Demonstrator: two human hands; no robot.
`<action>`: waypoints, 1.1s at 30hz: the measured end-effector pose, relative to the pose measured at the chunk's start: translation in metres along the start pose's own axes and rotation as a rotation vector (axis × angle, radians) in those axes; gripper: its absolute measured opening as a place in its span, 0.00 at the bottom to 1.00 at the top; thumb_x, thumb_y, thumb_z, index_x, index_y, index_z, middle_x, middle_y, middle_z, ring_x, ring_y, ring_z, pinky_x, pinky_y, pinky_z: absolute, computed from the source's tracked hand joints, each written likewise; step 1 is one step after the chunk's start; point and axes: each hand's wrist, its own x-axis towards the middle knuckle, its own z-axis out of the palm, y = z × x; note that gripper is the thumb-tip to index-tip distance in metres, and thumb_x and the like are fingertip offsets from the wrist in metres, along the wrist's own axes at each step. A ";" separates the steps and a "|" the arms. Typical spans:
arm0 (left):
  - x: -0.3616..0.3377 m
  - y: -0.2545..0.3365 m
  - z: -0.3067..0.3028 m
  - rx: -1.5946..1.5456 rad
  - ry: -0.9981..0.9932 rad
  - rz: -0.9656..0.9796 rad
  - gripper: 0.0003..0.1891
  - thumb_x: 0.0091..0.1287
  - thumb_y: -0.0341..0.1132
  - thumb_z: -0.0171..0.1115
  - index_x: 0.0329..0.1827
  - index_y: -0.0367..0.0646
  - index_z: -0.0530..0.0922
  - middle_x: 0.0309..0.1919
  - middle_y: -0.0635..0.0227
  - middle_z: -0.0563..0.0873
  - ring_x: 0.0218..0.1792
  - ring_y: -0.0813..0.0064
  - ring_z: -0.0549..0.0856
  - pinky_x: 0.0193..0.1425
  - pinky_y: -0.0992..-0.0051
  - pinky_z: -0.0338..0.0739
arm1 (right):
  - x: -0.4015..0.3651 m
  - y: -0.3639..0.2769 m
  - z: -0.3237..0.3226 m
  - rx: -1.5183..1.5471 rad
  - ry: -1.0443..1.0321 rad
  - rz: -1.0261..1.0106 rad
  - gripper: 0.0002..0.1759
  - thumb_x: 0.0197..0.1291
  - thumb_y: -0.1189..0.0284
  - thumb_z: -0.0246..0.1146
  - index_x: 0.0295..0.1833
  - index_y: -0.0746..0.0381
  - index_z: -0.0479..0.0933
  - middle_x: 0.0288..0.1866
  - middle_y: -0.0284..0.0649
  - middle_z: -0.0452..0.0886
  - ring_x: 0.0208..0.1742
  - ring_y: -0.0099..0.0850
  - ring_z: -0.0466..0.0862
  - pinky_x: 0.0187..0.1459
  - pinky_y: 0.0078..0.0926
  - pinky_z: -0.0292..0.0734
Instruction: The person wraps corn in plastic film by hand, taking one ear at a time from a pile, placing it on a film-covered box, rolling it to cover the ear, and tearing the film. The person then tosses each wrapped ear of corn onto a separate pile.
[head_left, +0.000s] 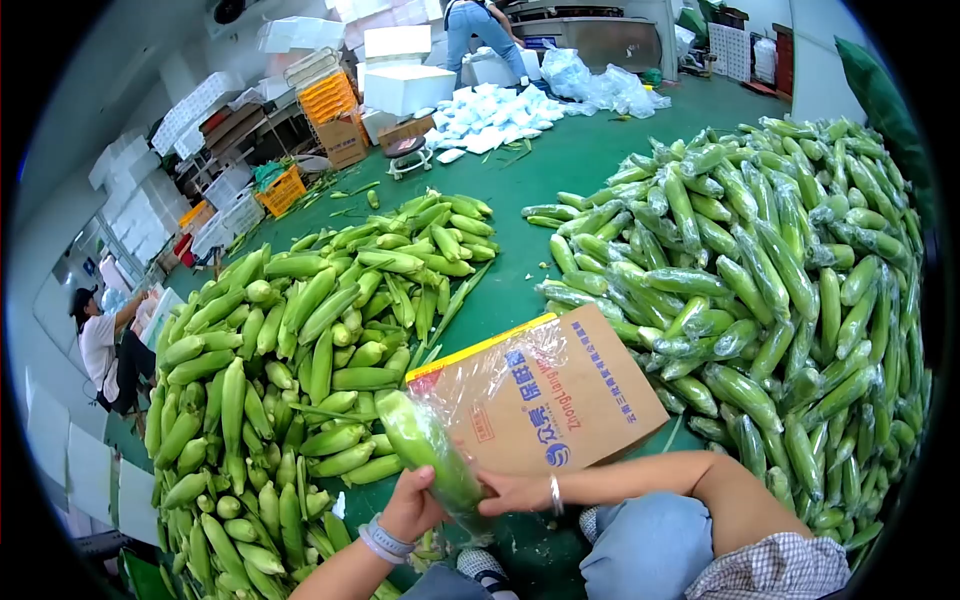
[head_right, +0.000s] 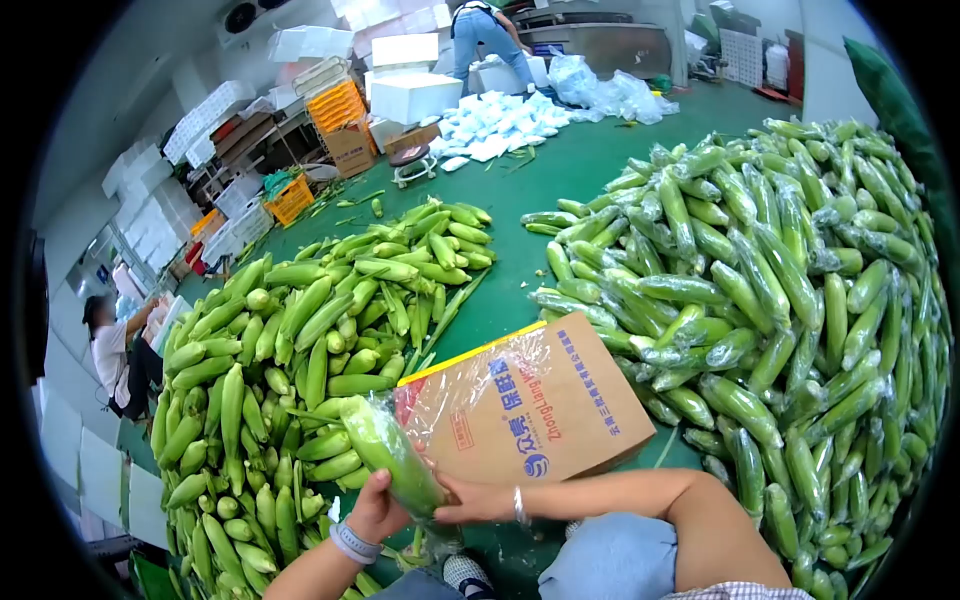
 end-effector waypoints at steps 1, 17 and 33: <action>0.003 -0.002 -0.001 0.000 -0.005 -0.001 0.31 0.56 0.50 0.61 0.55 0.39 0.65 0.42 0.59 0.77 0.48 0.63 0.77 0.51 0.60 0.73 | 0.003 -0.006 -0.005 0.263 0.024 0.203 0.30 0.58 0.61 0.57 0.61 0.64 0.60 0.50 0.44 0.75 0.51 0.38 0.75 0.56 0.33 0.68; 0.013 0.000 -0.033 0.544 0.287 -0.317 0.17 0.66 0.45 0.53 0.45 0.39 0.73 0.34 0.66 0.81 0.24 0.78 0.78 0.29 0.78 0.75 | -0.017 0.069 -0.071 -0.203 0.465 0.305 0.17 0.40 0.71 0.58 0.41 0.55 0.76 0.27 0.26 0.69 0.29 0.20 0.71 0.29 0.17 0.65; -0.066 0.004 -0.177 1.829 1.056 0.400 0.23 0.54 0.46 0.64 0.44 0.35 0.73 0.42 0.52 0.77 0.46 0.54 0.74 0.53 0.59 0.65 | -0.303 0.012 -0.195 -0.034 0.963 2.071 0.22 0.52 0.61 0.66 0.45 0.66 0.71 0.35 0.35 0.76 0.27 0.22 0.71 0.26 0.20 0.65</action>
